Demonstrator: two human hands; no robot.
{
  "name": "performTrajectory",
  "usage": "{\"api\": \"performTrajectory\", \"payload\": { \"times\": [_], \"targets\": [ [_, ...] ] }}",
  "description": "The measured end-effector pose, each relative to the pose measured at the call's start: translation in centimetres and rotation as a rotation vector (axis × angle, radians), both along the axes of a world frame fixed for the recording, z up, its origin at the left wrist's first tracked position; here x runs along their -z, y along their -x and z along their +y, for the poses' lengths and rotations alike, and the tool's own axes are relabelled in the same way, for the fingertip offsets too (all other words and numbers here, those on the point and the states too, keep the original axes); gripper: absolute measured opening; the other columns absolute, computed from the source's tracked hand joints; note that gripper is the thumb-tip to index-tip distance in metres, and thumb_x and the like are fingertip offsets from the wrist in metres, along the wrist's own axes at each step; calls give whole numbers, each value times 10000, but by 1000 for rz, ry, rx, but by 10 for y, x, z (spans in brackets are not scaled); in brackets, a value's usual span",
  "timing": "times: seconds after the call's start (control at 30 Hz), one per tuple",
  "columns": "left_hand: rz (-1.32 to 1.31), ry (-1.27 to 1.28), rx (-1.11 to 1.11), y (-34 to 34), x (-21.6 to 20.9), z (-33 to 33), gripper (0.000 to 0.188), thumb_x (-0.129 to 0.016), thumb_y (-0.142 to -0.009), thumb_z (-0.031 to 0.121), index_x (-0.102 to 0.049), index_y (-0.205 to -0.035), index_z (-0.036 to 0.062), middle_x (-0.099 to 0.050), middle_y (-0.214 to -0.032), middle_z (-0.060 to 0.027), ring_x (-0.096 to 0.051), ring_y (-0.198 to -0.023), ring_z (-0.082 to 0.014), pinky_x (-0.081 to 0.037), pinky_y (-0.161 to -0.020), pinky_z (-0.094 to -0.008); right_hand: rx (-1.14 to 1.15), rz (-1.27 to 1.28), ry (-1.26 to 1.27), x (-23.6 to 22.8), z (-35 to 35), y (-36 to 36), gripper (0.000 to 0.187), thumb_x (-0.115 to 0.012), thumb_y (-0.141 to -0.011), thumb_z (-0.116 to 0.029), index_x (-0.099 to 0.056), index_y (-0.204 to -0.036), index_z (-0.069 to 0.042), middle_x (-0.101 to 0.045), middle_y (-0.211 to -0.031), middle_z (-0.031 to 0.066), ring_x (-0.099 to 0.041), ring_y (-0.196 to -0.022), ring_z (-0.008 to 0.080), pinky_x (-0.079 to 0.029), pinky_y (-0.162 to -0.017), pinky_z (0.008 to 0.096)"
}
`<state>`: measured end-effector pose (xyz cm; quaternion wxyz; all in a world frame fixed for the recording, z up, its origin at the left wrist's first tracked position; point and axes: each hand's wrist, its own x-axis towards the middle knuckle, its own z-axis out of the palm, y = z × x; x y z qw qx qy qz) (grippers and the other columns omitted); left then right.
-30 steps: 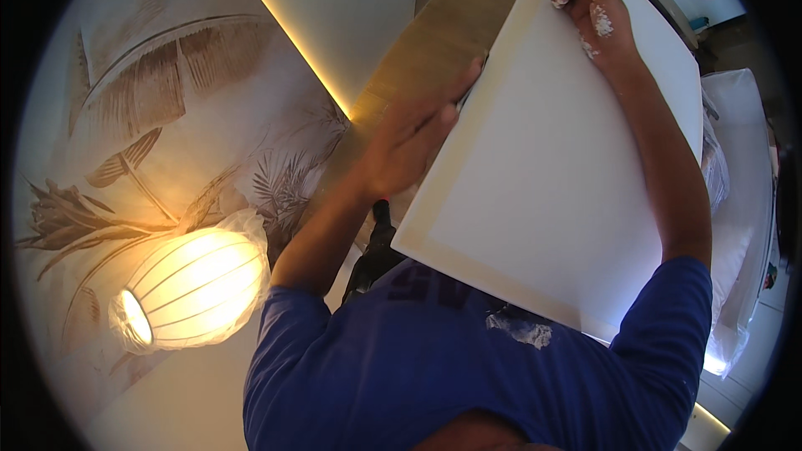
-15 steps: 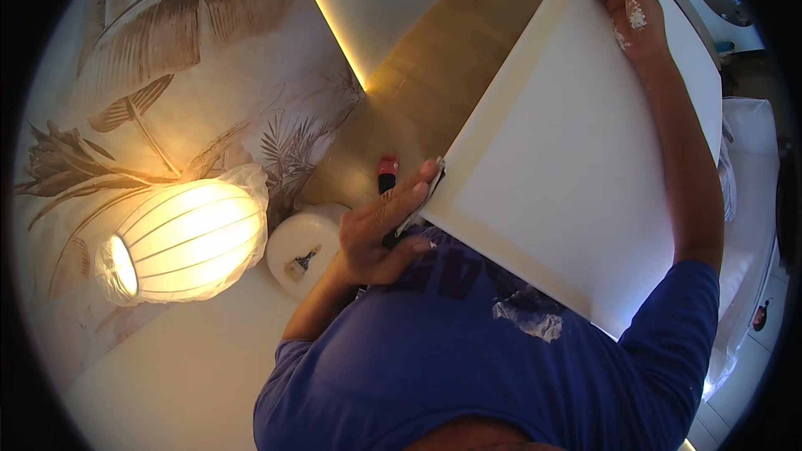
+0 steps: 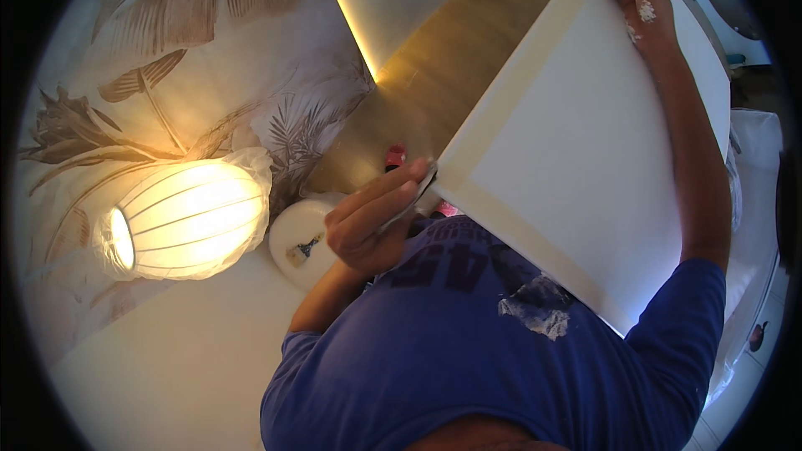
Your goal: The person sands the edges of a white furniture panel using a piece of sandpaper and then removes the masking tape from the edges.
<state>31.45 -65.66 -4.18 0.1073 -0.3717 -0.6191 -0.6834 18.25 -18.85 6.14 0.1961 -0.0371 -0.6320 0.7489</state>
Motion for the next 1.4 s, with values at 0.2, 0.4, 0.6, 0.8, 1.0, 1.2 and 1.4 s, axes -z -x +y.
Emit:
{"api": "performTrajectory", "payload": {
  "times": [0.2,0.4,0.6,0.8,1.0,1.2,1.4],
  "targets": [
    [296,261,86,42,-33,-10,455,-519,-749,-68,-705,-1163,-87,-678,-1249,-290,-635,-1240,-442,-540,-1037,-488,-8,-7,-122,-10,-34,2,99,-639,-986,-207,-598,-939,-131,-644,-760,20,-600,-664,121,-484,-631,255],
    [427,465,376,101,-58,9,528,-508,-740,-51,-670,-1242,-80,-648,-1337,-246,-604,-1289,-419,-521,-1067,-480,5,-16,-109,-11,-30,-6,79,-637,-987,-182,-592,-979,-118,-647,-771,24,-603,-668,126,-475,-622,249],
    [515,591,411,142,-80,71,441,-532,-886,-61,-643,-1311,-29,-605,-1430,-184,-552,-1353,-398,-479,-1117,-449,1,-14,-101,-8,-30,-3,95,-651,-982,-190,-592,-983,-116,-646,-778,21,-602,-672,122,-472,-622,247],
    [557,606,433,145,-77,73,454,-547,-879,-66,-652,-1315,1,-610,-1426,-175,-555,-1343,-415,-488,-1108,-464,-3,-43,-130,-6,-37,-5,120,-663,-979,-217,-590,-982,-122,-635,-784,11,-597,-682,114,-469,-626,243],
    [459,551,434,84,-50,-8,501,-508,-787,-60,-664,-1263,-55,-628,-1391,-199,-513,-1393,-396,-501,-1106,-465,-27,-61,-138,10,-42,6,130,-660,-986,-245,-595,-960,-136,-630,-780,-2,-586,-692,105,-466,-653,242],
    [412,440,353,52,-37,-17,493,-520,-770,-38,-675,-1237,-76,-665,-1319,-232,-563,-1334,-434,-524,-1075,-469,46,-13,-178,-11,-31,-33,110,-641,-990,-222,-605,-944,-129,-634,-784,1,-589,-683,110,-472,-651,241],
    [521,531,224,63,-46,9,422,-532,-807,-14,-687,-1195,-70,-681,-1297,-216,-579,-1315,-434,-527,-1070,-474,-12,17,-170,-4,-32,-15,93,-620,-996,-194,-607,-945,-118,-643,-794,10,-593,-666,117,-480,-639,244]
  ]
}}
